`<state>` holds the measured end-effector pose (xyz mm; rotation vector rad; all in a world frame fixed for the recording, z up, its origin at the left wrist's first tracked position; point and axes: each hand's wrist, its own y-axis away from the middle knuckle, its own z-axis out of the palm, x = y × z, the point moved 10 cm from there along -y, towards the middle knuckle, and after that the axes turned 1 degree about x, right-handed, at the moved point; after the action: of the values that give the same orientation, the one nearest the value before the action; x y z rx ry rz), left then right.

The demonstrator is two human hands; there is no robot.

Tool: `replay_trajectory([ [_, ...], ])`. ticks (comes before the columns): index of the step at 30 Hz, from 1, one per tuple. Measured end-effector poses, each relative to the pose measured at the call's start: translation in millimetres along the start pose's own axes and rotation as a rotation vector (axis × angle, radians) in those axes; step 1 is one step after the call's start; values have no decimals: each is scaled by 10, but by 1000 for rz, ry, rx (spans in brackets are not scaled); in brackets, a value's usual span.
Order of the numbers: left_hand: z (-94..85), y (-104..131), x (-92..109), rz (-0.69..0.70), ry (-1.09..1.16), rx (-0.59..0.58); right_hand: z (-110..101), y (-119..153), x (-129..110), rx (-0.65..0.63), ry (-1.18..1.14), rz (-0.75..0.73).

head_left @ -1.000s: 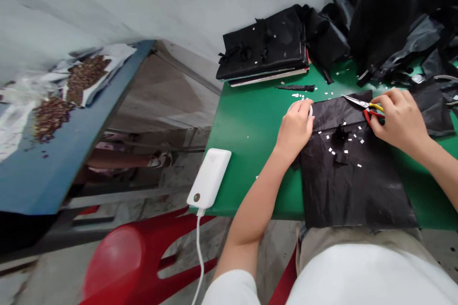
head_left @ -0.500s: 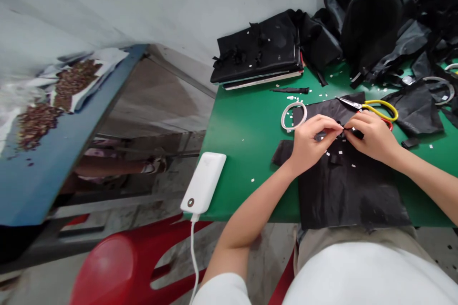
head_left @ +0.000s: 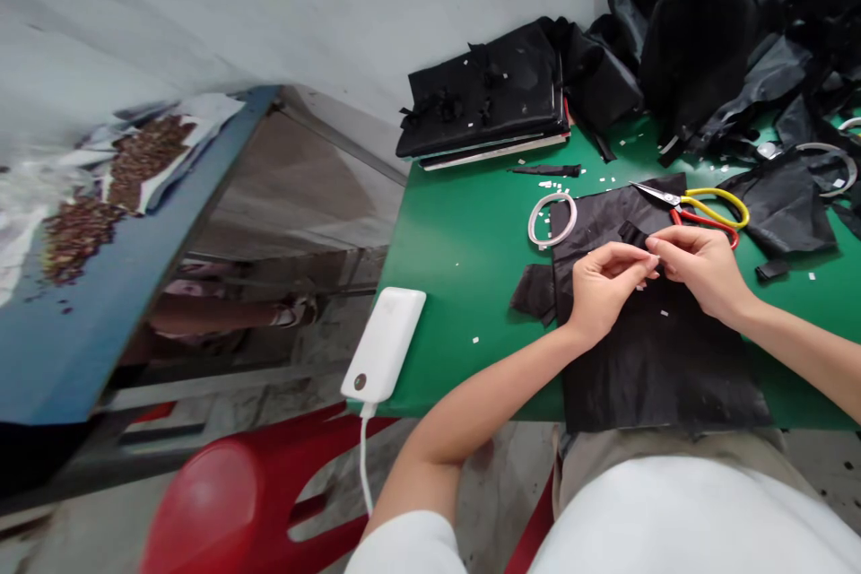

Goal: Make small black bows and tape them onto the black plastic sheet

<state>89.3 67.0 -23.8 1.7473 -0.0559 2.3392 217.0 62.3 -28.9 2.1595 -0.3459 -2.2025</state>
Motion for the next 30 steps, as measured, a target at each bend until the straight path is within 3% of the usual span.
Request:
replay_trajectory([
  [4, -91, -41, -32, -48, 127, 92, -15, 15, -13, 32, -1, -28],
  [12, -114, -36, -207, -246, 271, 140, -30, -3, -11, 65, -64, -39],
  [30, -147, -77, -282, -269, 258, 120, -29, 35, -131, 70, 121, -177],
])
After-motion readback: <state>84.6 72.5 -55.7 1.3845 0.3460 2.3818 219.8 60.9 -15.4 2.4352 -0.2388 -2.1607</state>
